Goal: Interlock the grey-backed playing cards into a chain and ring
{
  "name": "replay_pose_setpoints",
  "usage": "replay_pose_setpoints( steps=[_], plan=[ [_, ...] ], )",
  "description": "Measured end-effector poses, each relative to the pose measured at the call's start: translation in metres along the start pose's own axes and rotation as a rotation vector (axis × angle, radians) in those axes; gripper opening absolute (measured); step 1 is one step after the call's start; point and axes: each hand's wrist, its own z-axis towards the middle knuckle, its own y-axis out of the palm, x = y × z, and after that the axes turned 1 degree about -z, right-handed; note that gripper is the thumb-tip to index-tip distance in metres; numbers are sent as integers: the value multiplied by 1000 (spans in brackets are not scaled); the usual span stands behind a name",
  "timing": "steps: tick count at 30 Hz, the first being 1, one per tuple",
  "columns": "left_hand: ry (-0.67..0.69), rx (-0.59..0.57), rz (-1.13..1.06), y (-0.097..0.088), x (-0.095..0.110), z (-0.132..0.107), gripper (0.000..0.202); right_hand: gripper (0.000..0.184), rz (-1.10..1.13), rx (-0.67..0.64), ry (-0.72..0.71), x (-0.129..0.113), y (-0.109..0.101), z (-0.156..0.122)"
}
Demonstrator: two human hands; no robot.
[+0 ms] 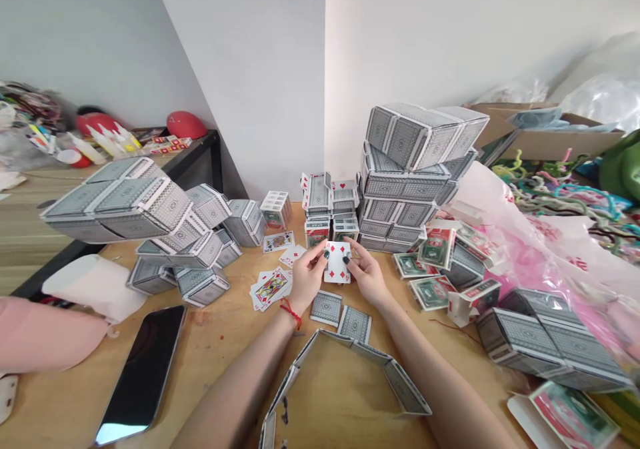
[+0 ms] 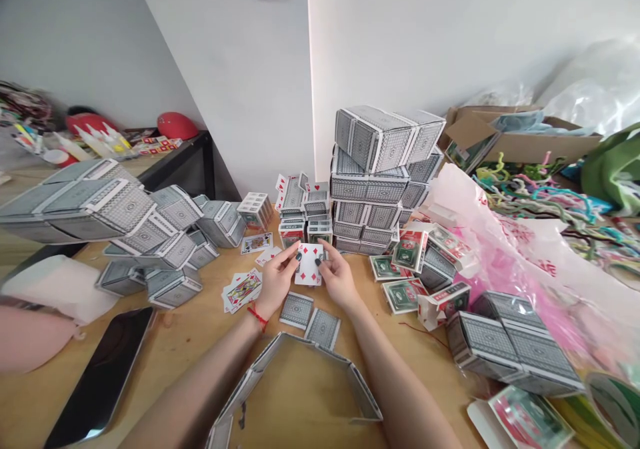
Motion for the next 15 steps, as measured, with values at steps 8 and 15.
replay_pose_setpoints(
  steps=[8, 15],
  plan=[
    [-98, 5, -118, 1, -1, 1, 39, 35, 69, -32, 63, 2, 0, 0],
    [-137, -26, -144, 3, -5, 1, 30, 35, 23, -30, 34, 3, 0, 0]
  ],
)
